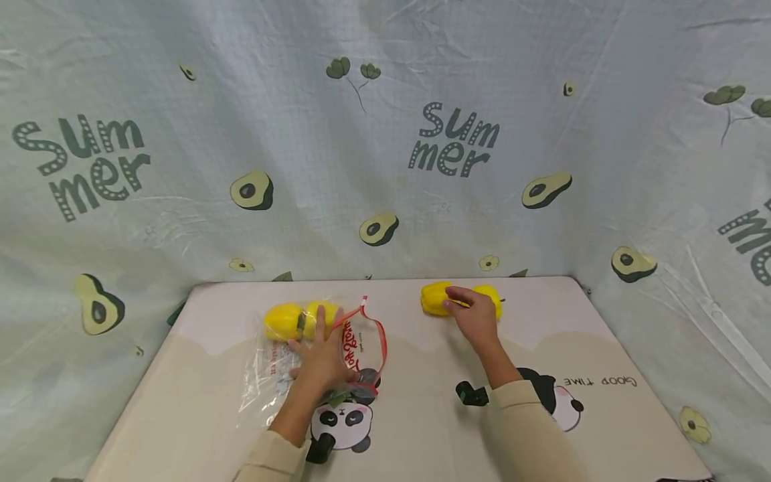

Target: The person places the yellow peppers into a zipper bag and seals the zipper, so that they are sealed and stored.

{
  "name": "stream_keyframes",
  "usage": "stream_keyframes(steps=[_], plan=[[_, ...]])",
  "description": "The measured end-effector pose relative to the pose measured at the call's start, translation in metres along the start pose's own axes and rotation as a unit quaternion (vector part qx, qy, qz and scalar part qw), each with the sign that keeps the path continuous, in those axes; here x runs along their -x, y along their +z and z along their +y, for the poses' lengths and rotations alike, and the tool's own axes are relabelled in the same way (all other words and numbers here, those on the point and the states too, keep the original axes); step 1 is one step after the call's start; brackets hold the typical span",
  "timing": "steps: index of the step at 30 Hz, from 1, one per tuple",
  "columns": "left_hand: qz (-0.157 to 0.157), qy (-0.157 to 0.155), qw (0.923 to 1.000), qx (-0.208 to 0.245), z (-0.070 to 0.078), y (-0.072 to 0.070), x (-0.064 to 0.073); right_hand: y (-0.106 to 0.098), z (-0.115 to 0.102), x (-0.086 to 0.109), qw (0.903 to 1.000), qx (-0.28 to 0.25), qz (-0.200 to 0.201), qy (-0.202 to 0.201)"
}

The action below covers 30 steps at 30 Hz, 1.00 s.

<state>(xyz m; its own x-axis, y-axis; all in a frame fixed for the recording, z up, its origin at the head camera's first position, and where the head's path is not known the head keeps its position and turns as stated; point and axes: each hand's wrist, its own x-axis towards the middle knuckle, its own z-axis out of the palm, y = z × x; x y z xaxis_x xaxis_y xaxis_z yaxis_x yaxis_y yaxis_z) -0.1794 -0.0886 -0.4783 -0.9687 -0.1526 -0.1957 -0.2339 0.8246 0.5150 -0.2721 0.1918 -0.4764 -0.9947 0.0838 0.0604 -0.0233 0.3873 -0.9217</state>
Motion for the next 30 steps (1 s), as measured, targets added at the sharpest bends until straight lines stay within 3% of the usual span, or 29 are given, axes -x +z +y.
stream_keyframes(steps=[10,15,21,26,30], plan=[[0.006,-0.001,1.0000,-0.002,0.000,0.001,-0.001,-0.040,0.009,-0.018,0.9988,0.038,0.030,0.003],[0.001,0.001,1.0000,-0.004,0.001,0.001,-0.002,-0.058,0.020,-0.028,0.9936,0.106,0.028,0.028],[-0.002,0.004,1.0000,0.001,0.000,0.002,-0.002,-0.075,0.034,-0.042,0.9824,0.172,-0.034,0.064],[-0.001,0.005,1.0000,-0.002,-0.002,0.003,-0.002,-0.075,0.050,-0.048,0.9708,0.204,-0.102,0.075],[0.000,0.005,1.0000,-0.005,-0.002,0.003,-0.003,-0.072,0.057,-0.051,0.9741,0.193,-0.096,0.068]])
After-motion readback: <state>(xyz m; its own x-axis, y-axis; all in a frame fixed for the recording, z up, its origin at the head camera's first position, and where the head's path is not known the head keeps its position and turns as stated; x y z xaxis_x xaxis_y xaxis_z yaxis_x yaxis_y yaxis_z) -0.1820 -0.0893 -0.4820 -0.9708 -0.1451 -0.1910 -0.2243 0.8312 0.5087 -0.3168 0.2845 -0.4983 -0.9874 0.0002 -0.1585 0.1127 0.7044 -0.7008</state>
